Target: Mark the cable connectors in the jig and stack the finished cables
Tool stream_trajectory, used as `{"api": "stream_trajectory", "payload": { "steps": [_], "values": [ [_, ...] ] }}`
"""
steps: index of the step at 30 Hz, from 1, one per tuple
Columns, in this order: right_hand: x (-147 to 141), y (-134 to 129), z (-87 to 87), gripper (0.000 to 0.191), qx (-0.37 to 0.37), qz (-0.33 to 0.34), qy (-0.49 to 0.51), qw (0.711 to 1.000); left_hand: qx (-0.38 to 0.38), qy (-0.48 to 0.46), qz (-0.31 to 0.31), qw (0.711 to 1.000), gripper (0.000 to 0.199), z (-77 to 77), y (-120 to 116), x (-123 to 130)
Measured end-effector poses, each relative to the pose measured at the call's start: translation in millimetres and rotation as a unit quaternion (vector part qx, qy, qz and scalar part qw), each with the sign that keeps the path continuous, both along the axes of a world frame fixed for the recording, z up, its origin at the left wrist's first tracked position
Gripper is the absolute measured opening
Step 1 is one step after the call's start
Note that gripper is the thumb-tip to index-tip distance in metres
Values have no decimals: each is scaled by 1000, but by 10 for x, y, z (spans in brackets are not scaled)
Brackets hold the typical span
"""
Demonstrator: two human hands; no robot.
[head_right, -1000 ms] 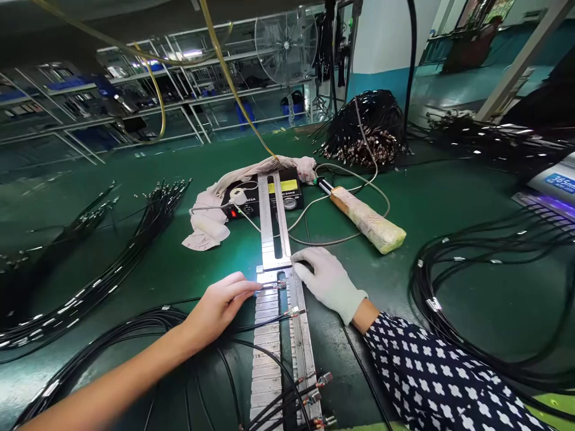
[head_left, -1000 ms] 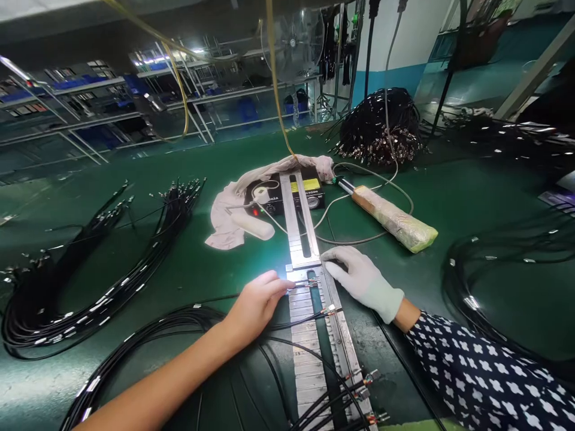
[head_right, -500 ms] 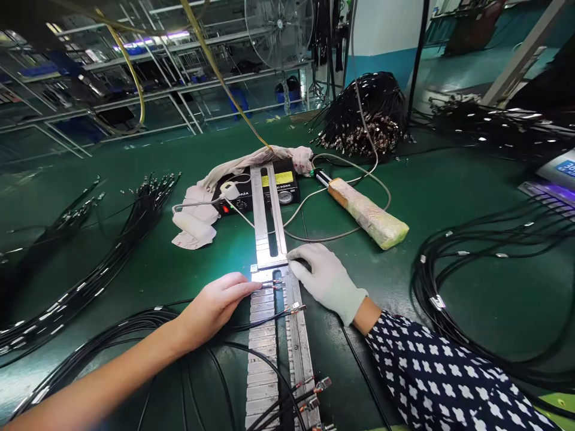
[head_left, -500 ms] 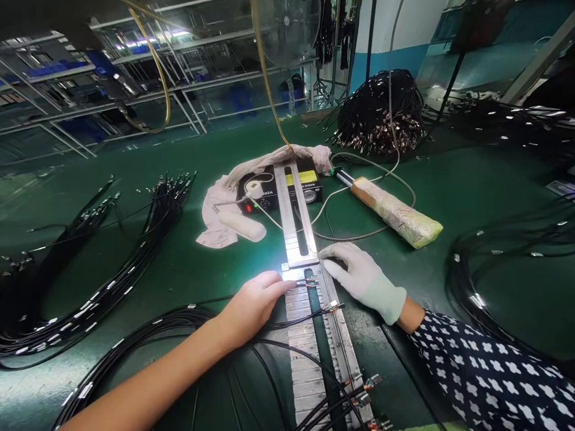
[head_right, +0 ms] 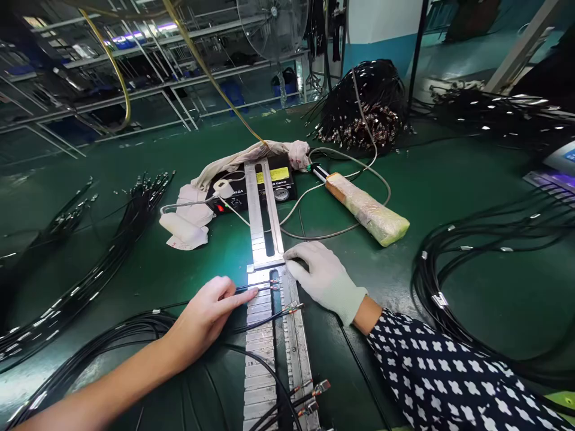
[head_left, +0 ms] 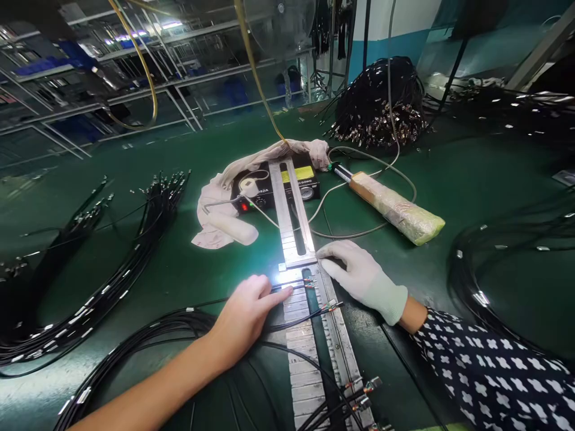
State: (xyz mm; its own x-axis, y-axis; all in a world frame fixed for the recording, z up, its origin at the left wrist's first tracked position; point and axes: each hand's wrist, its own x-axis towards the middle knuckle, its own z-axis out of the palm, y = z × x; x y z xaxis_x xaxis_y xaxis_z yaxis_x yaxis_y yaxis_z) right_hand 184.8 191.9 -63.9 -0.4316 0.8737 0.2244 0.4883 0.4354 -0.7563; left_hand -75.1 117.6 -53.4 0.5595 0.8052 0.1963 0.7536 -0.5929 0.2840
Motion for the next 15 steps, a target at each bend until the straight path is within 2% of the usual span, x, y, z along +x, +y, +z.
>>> {"api": "stream_trajectory", "payload": {
  "steps": [4, 7, 12, 15],
  "values": [
    [-1, 11, -20, 13, 2, 2, -1, 1000, -54, 29, 23, 998, 44, -27, -60, -9],
    [2, 13, -43, 15, 11, 2, -1, 1000, -72, 55, 41, 995, 45, 39, -82, 21],
    [19, -68, -76, 19, 35, 3, 4, 999, -59, 84, 40, 994, 42, 217, -188, 31],
    [31, -162, -85, 20, 50, 4, 1, 999, -43, 101, 49, 993, 42, 226, -270, 45]
  ]
}}
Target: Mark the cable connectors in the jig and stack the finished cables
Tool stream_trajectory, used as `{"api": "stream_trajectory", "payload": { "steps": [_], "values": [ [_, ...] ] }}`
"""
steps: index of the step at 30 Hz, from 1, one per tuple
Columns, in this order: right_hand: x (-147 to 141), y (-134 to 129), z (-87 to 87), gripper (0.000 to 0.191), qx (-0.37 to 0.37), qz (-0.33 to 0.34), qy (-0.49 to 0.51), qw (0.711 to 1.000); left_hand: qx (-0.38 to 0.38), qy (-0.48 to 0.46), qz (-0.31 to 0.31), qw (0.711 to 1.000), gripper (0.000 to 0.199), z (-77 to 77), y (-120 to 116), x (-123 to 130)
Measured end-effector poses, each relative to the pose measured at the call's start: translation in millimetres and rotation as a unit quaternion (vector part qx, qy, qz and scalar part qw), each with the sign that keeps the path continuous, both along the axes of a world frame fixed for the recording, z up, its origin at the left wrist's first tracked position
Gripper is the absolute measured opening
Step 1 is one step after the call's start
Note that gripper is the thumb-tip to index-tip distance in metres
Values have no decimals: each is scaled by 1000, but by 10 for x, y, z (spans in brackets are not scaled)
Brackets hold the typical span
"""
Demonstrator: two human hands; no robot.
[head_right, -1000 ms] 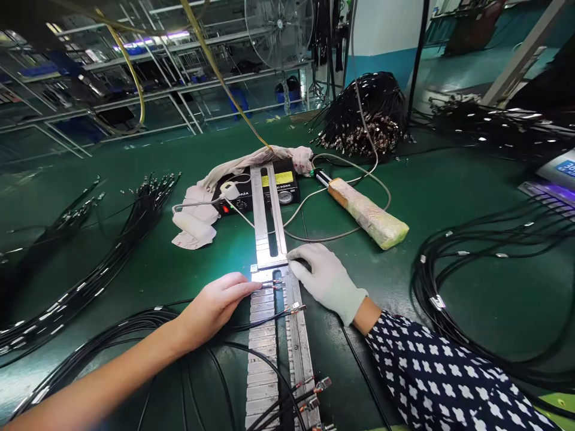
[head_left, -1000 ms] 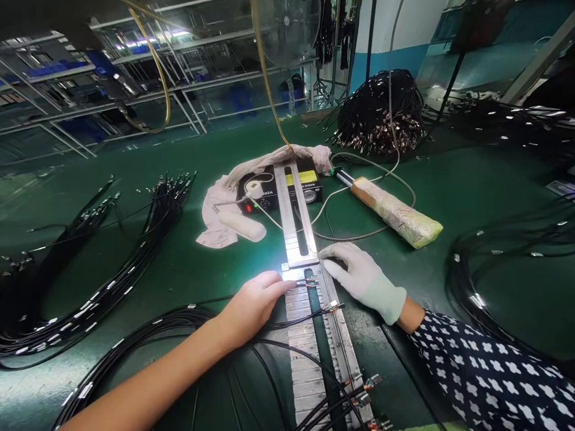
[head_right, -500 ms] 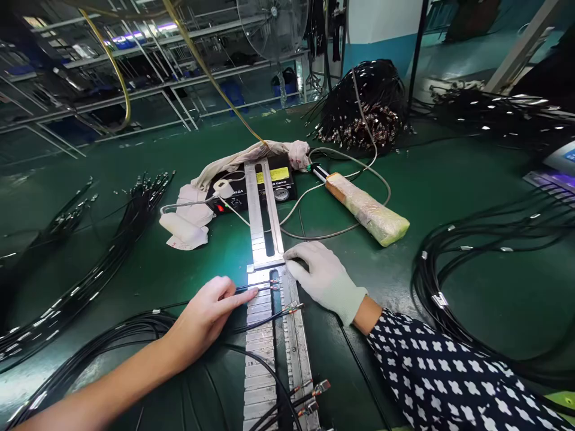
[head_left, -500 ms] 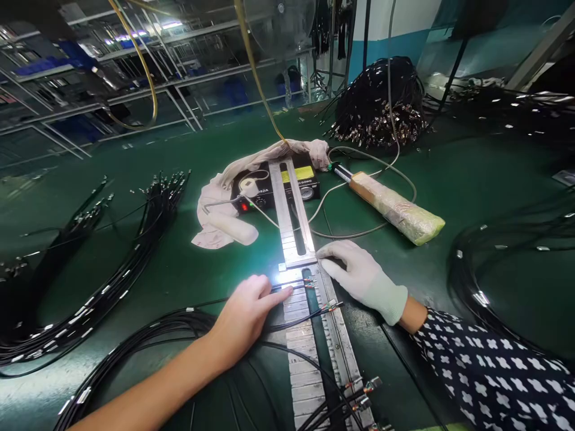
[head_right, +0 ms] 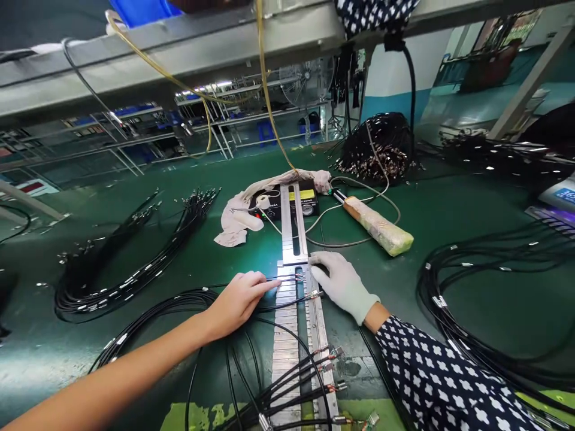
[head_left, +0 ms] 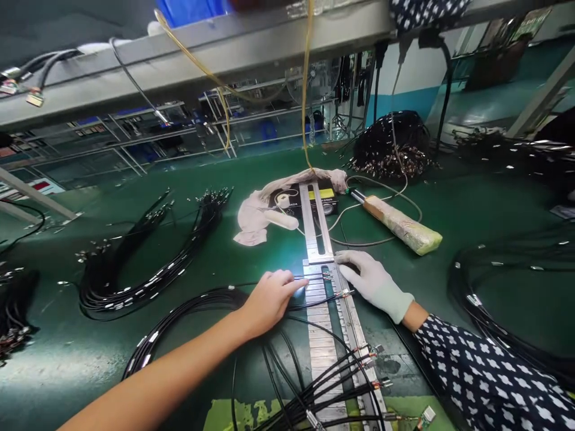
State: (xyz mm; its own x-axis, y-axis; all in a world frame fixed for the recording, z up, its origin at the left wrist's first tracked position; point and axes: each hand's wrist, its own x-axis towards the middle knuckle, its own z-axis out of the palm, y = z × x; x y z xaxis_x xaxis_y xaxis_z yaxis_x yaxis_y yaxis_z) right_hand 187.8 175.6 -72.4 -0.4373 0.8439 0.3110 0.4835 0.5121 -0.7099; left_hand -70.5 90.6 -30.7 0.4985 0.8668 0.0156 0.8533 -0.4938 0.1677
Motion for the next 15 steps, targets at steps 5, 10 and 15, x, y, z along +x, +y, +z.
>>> {"api": "stream_trajectory", "payload": {
  "steps": [5, 10, 15],
  "values": [
    [-6, -63, 14, 20, 2, -4, -12, 1000, 22, 36, 14, 999, 42, -69, -32, 58],
    [-21, -26, 26, 19, -7, -9, -13, 1000, 30, 75, 3, 997, 44, -76, 14, 118],
    [-23, -24, 23, 18, -4, -10, -6, 1000, 26, 64, -11, 998, 42, -65, 78, 236]
  ]
}}
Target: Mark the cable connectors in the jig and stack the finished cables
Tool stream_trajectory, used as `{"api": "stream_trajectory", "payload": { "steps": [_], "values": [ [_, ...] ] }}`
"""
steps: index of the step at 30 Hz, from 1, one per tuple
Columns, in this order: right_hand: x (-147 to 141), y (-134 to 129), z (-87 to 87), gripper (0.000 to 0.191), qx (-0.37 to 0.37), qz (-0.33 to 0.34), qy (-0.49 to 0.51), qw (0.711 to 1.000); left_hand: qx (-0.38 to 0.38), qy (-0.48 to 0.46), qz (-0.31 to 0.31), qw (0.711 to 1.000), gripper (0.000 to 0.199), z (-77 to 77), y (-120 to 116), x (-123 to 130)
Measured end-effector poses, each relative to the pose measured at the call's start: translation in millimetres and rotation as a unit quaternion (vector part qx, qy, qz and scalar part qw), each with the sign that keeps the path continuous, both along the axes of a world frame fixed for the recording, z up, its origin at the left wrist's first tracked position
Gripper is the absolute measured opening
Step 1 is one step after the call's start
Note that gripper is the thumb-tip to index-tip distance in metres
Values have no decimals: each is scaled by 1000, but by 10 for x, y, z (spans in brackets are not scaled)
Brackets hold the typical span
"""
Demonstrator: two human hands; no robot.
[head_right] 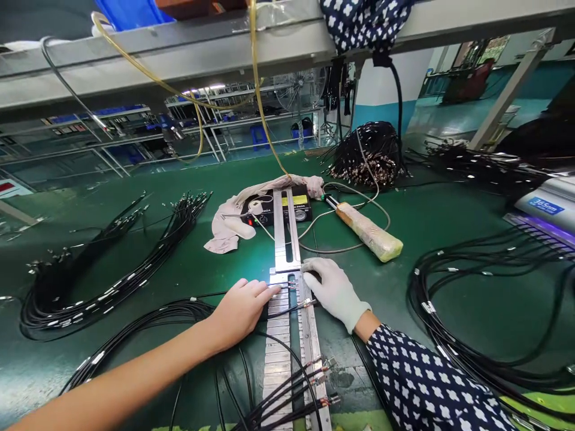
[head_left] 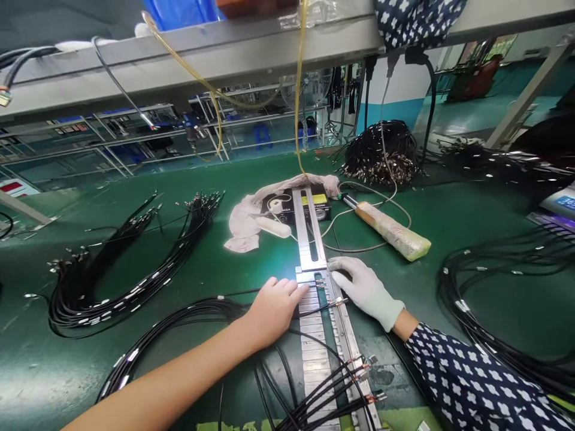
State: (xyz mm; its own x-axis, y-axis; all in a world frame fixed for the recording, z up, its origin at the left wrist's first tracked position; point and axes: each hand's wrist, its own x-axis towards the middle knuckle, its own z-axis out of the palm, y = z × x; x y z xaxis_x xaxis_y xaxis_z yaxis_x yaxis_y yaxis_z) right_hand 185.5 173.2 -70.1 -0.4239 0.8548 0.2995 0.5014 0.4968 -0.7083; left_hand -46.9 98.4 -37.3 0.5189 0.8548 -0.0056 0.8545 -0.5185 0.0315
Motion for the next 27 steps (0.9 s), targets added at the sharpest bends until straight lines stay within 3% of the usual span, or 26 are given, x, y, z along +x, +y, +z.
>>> {"api": "stream_trajectory", "payload": {
  "steps": [7, 12, 17, 23, 27],
  "values": [
    [-10, 7, -10, 17, -6, -3, 10, 1000, -23, -37, 29, 999, 43, -86, 70, 91],
    [-34, 43, -8, 14, 2, -8, 1, 1000, -25, -75, 41, 996, 39, -51, 71, 110],
    [51, -227, 28, 22, 25, 5, 6, 1000, -47, -133, 26, 990, 33, 82, -187, -212],
    [139, -767, 253, 18, 54, 102, -55, 992, -129, -129, 80, 980, 22, 284, -620, -723],
    [116, -1010, 515, 16, -1, 244, -44, 969, -247, -168, 113, 948, 27, 486, -690, -877]
  ]
}}
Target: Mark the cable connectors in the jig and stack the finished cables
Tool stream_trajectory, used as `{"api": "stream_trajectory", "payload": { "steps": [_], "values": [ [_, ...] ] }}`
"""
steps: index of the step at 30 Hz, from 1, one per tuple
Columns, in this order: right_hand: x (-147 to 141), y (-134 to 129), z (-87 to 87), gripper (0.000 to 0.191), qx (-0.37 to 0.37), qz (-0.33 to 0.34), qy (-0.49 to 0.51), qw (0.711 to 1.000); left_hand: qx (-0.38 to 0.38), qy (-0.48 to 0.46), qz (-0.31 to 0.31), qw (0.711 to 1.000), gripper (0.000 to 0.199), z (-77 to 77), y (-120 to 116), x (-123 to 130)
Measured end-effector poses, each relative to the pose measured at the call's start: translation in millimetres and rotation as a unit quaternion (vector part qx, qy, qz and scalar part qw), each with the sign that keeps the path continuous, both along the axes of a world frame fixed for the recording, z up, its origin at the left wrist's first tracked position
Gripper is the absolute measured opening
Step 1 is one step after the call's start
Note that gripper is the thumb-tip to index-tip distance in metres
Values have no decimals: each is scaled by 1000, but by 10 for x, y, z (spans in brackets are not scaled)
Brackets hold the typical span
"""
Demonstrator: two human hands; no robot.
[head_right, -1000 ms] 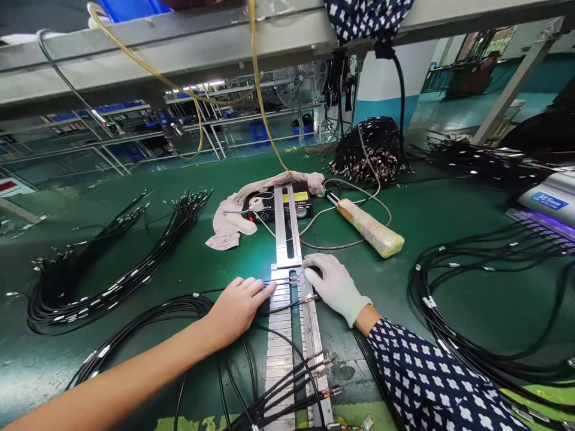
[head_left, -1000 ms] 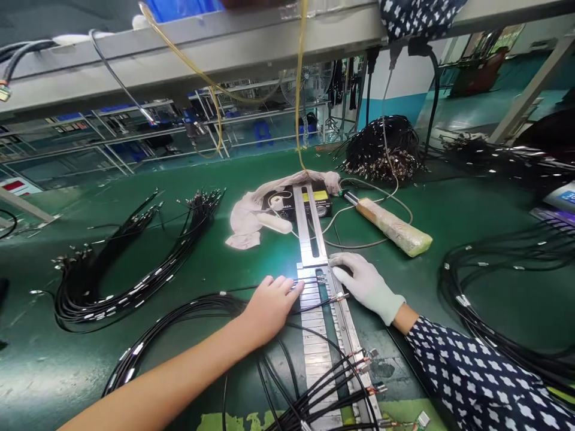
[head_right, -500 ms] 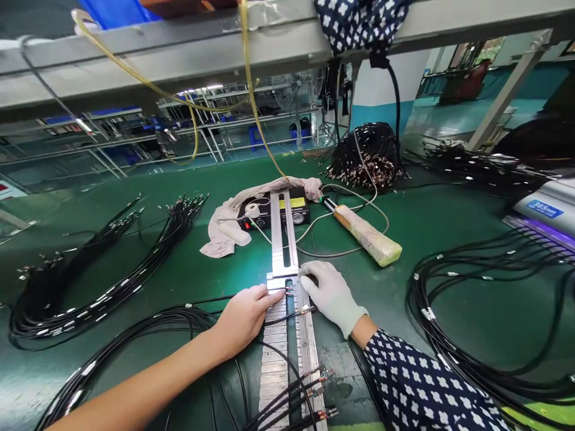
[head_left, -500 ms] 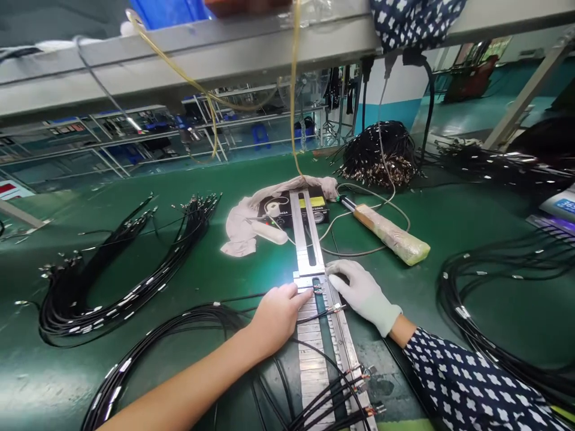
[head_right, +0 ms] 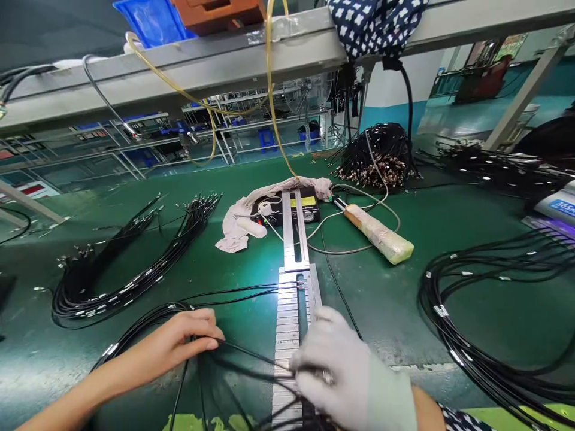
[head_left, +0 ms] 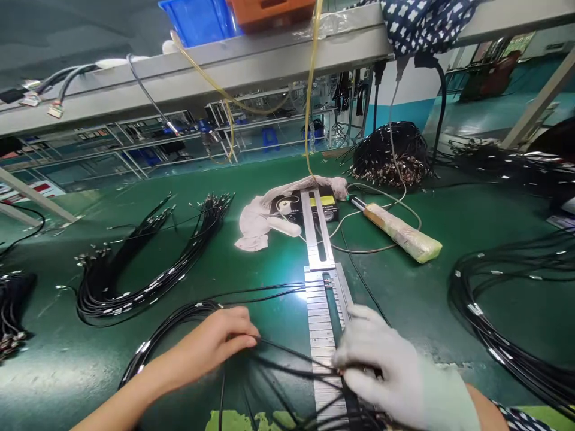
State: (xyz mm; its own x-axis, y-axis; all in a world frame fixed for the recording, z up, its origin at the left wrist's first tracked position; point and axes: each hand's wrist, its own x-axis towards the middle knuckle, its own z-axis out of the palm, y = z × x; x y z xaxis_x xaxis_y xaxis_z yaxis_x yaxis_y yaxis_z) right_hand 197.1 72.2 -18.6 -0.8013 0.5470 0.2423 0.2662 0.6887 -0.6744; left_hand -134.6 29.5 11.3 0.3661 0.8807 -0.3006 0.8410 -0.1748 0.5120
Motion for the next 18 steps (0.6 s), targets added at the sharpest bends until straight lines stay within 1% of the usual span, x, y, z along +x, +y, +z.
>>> {"api": "stream_trajectory", "payload": {
  "steps": [1, 2, 3, 4, 6, 8, 9, 11, 13, 14, 16, 18],
  "values": [
    [6, -28, 36, 18, -19, 29, 9, 999, -13, -8, 8, 1000, 26, 36, 5, -27],
    [22, -32, 51, 19, -32, 41, 20, 998, -6, -10, 18, 1000, 26, 55, 17, -50],
    [47, -10, 43, 19, -42, 31, 32, 998, 19, 0, 28, 999, 27, 54, 35, -66],
    [81, 39, 16, 18, -55, 0, 40, 998, 58, 27, 33, 997, 29, 30, 58, -71],
    [162, 202, -77, 16, -95, -102, 44, 989, 137, 106, 28, 984, 32, -75, 111, -37],
    [232, 404, -178, 20, -143, -196, 38, 969, 177, 168, 12, 970, 30, -229, 161, 79],
    [253, 502, -219, 22, -157, -225, 41, 961, 186, 176, 3, 967, 29, -311, 182, 169],
    [252, 665, -278, 23, -165, -250, 53, 953, 198, 145, -11, 969, 33, -463, 217, 390],
    [199, 777, -320, 25, -164, -254, 64, 951, 209, 83, -19, 974, 36, -579, 251, 617],
    [162, 815, -341, 26, -162, -256, 69, 950, 206, 46, -16, 977, 33, -619, 273, 710],
    [95, 865, -385, 28, -160, -263, 80, 948, 184, -25, 1, 983, 23, -661, 328, 829],
    [57, 888, -428, 28, -162, -267, 88, 946, 166, -74, 15, 983, 16, -653, 401, 854]
  ]
}}
